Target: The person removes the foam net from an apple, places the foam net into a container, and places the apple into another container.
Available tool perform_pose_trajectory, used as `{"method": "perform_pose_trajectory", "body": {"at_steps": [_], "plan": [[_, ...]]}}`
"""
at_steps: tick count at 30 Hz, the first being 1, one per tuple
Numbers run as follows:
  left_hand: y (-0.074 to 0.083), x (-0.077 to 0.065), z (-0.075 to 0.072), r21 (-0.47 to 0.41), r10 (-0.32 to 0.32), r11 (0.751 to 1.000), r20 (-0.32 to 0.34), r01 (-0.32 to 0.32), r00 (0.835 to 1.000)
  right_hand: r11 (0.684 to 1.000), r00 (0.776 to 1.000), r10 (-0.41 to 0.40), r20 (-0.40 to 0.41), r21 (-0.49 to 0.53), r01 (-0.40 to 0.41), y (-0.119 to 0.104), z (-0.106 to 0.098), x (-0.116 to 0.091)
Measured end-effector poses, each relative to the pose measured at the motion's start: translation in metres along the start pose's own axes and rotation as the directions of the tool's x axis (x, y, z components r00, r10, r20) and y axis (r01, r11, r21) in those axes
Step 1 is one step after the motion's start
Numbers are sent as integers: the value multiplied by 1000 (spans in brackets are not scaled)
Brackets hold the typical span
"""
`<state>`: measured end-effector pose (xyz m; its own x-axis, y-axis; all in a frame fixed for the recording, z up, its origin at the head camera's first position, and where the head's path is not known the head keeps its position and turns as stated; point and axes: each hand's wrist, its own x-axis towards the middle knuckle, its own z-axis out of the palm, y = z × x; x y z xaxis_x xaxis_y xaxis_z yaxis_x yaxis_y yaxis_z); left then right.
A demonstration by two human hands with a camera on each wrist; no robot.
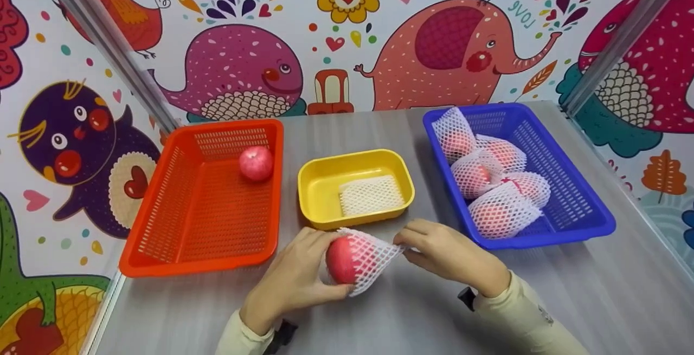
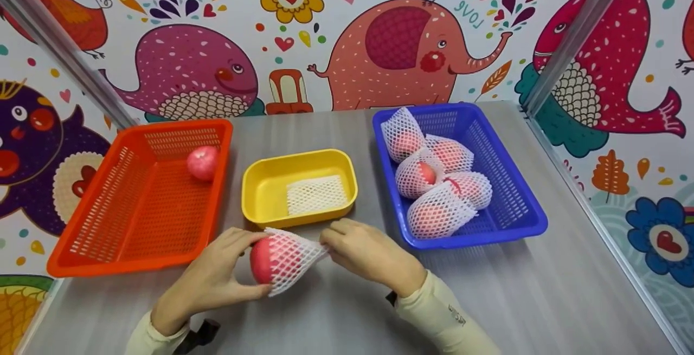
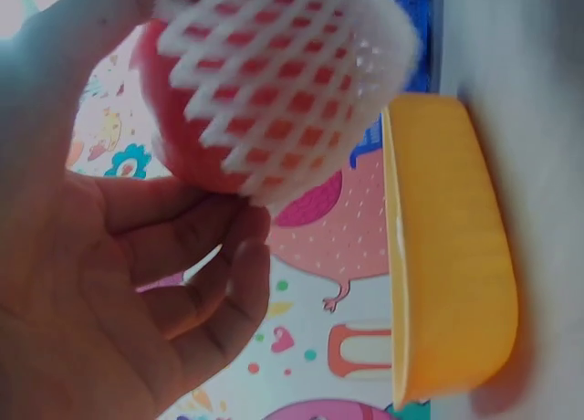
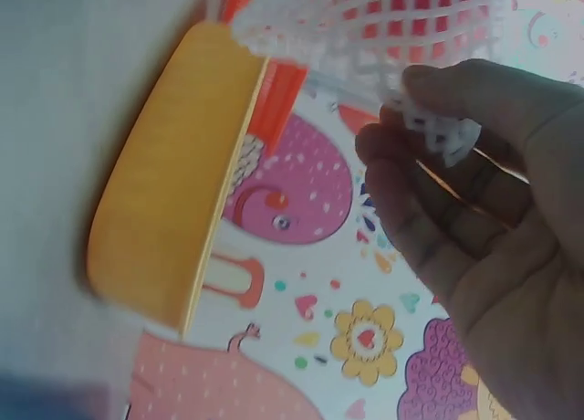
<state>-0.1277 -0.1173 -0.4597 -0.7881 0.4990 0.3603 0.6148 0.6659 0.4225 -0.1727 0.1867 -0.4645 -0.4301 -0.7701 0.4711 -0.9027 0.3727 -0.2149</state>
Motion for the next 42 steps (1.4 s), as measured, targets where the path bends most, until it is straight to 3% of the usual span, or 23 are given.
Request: {"method": "perform_pose_trajectory", "body": {"at_steps": [5,8,13,17,21,24,26,29,31,33,38,42], "plan": [[-2,-12,-15,0,-19,1000,-38,19,999,989,994,95,-49,-109,-100,14,-7,-2],[-3,-17,-20,28,-43,999,-39,44,998,974,985,141,-100,-163,-156,20,-17,7],[-3,-22,-21,37,-67,997,-20,68,998,947,968,178,-179,-234,-218,27,-28,46],[0,-24,-20,35,-77,996,-17,77,997,917,946,236,-222,-271,-292,48,-19,79],[1,-26,-21,40,-75,996,-21,76,997,861,901,406,-155,-265,-434,78,5,99],[2,-28,-21,41,-73,996,-12,74,997,805,838,544,-38,-260,-534,98,26,104],[2,-30,-21,43,-69,997,-14,70,998,780,804,593,31,-268,-565,104,36,103],[2,-31,-19,41,-55,998,-19,55,998,765,779,620,88,-284,-577,106,39,96],[1,-31,-17,41,-49,998,-21,50,999,767,783,616,84,-294,-571,101,34,91],[1,-30,-16,38,-46,998,-15,47,999,777,801,595,58,-295,-556,94,24,86],[4,-26,-14,28,-43,999,13,42,999,845,889,453,-73,-282,-454,59,-6,73],[5,-21,-13,19,-49,999,39,49,998,880,917,383,-109,-260,-398,25,-26,53]]}}
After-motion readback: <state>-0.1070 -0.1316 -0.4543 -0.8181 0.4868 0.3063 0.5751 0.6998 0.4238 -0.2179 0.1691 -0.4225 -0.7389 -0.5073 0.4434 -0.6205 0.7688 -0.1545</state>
